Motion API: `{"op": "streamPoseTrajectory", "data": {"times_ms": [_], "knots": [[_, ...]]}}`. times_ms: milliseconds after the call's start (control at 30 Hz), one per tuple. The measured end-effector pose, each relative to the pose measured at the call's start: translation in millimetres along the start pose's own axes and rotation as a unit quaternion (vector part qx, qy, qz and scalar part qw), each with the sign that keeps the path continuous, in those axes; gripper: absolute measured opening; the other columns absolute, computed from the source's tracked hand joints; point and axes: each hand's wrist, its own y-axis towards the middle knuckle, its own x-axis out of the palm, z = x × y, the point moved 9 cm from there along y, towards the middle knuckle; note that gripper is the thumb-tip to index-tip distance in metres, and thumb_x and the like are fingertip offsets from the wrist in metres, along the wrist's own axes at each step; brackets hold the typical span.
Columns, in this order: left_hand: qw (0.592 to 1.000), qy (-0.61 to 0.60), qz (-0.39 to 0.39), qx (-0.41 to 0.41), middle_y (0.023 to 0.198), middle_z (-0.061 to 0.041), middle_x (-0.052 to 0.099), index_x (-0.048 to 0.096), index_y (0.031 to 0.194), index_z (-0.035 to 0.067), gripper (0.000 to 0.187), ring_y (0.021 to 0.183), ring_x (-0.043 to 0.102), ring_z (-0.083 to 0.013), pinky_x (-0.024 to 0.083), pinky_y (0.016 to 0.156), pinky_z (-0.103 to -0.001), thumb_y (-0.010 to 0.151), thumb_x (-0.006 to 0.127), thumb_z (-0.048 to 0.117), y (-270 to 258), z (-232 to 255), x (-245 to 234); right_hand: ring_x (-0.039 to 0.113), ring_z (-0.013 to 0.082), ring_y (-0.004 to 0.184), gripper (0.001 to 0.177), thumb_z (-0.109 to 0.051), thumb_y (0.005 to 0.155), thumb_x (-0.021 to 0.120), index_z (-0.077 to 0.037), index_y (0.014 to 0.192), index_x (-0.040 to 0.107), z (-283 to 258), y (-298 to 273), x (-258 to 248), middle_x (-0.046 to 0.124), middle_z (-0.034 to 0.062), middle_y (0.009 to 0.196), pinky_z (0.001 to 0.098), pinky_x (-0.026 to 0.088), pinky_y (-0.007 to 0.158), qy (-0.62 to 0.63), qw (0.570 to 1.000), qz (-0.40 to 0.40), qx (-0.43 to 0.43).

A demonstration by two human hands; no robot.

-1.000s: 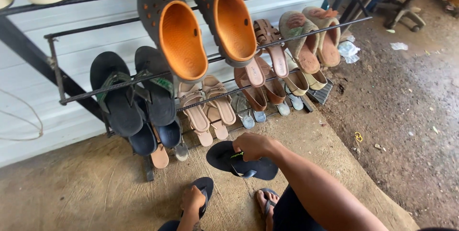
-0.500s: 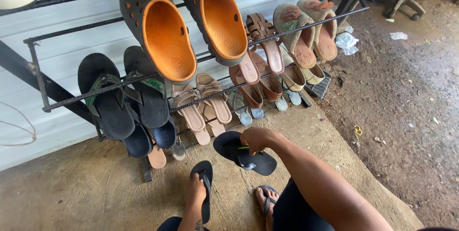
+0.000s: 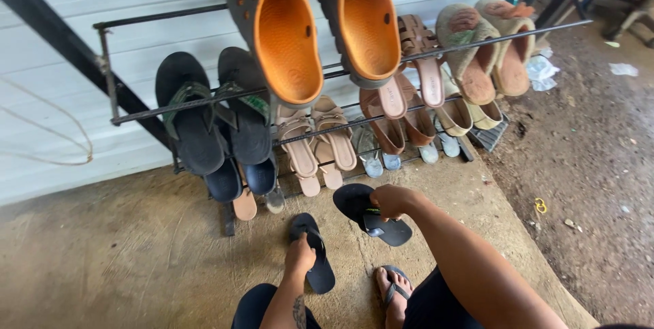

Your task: Organizing various shoes and sandals on a multi-tier shoe rack.

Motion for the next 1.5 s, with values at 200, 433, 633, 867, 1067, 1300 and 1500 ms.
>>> {"op": "streamPoseTrajectory", "data": {"times_ms": [200, 433, 633, 867, 1067, 1300, 1500], "knots": [[0.998, 0.016, -0.052, 0.024, 0.141, -0.021, 0.057, 0.047, 0.147, 0.008, 0.064, 0.13, 0.056, -0.0386, 0.049, 0.108, -0.046, 0.092, 0.073, 0.027, -2.3, 0.1, 9.8, 0.074, 0.0233, 0.072, 0.032, -0.009, 0.081, 0.083, 0.001, 0.106, 0.067, 4.2, 12.2, 20.0, 0.073, 0.0176, 0.095, 0.0348, 0.06, 0.057, 0.082, 0.994, -0.053, 0.04], [0.997, -0.041, -0.036, 0.046, 0.138, -0.018, 0.062, 0.06, 0.136, 0.008, 0.053, 0.128, 0.059, -0.0356, 0.05, 0.109, -0.043, 0.09, 0.074, 0.03, -17.2, 16.8, -17.3, 0.075, 0.025, 0.072, 0.034, -0.009, 0.084, 0.08, -0.001, 0.113, 0.064, -9.9, 27.6, 31.2, 0.073, 0.0195, 0.095, 0.0319, 0.064, 0.056, 0.155, 0.984, -0.073, 0.048], [0.988, -0.12, 0.017, 0.098, 0.132, -0.014, 0.069, 0.066, 0.129, 0.009, 0.046, 0.118, 0.068, -0.0293, 0.055, 0.104, -0.041, 0.093, 0.072, 0.036, -24.5, 34.5, -56.5, 0.073, 0.0255, 0.071, 0.038, -0.008, 0.086, 0.078, 0.008, 0.119, 0.067, -5.0, 78.3, 61.3, 0.072, 0.0204, 0.096, 0.0355, 0.065, 0.056, 0.213, 0.97, -0.117, 0.016], [0.957, -0.237, 0.119, 0.119, 0.125, -0.008, 0.073, 0.071, 0.12, 0.011, 0.034, 0.102, 0.074, -0.0207, 0.061, 0.085, -0.038, 0.092, 0.069, 0.031, -78.4, 65.8, -168.7, 0.074, 0.0274, 0.08, 0.06, -0.015, 0.082, 0.08, -0.006, 0.137, 0.059, -46.7, 58.4, 20.8, 0.073, 0.019, 0.106, 0.0392, 0.064, 0.063, 0.085, 0.996, -0.022, -0.022], [0.904, -0.237, 0.294, 0.2, 0.101, -0.008, 0.079, 0.075, 0.108, 0.009, 0.015, 0.073, 0.072, -0.0139, 0.057, 0.06, -0.024, 0.098, 0.072, 0.02, -126.7, 92.0, -297.3, 0.072, 0.0274, 0.093, 0.055, -0.027, 0.079, 0.082, -0.004, 0.128, 0.067, -66.1, 76.4, 15.1, 0.077, 0.0163, 0.108, 0.0403, 0.059, 0.079, -0.078, 0.988, 0.048, -0.126], [0.787, -0.258, 0.459, 0.322, 0.099, -0.008, 0.071, 0.072, 0.103, 0.0, 0.006, 0.081, 0.071, -0.0142, 0.058, 0.063, -0.025, 0.099, 0.07, 0.004, -173.6, 127.7, -436.9, 0.073, 0.0261, 0.093, 0.048, -0.032, 0.083, 0.081, -0.007, 0.122, 0.068, -137.1, -31.4, -81.1, 0.077, 0.0123, 0.1, 0.0387, 0.056, 0.082, 0.081, 0.949, 0.192, -0.238], [0.776, -0.144, 0.514, 0.336, 0.109, -0.013, 0.067, 0.071, 0.099, 0.0, 0.006, 0.082, 0.072, -0.021, 0.063, 0.061, -0.027, 0.095, 0.073, 0.004, -169.8, 159.9, -472.0, 0.075, 0.0238, 0.085, 0.036, -0.024, 0.089, 0.076, -0.005, 0.12, 0.071, -143.2, -71.1, -116.2, 0.078, 0.0131, 0.095, 0.0347, 0.06, 0.075, 0.255, 0.899, 0.268, -0.236]]}}
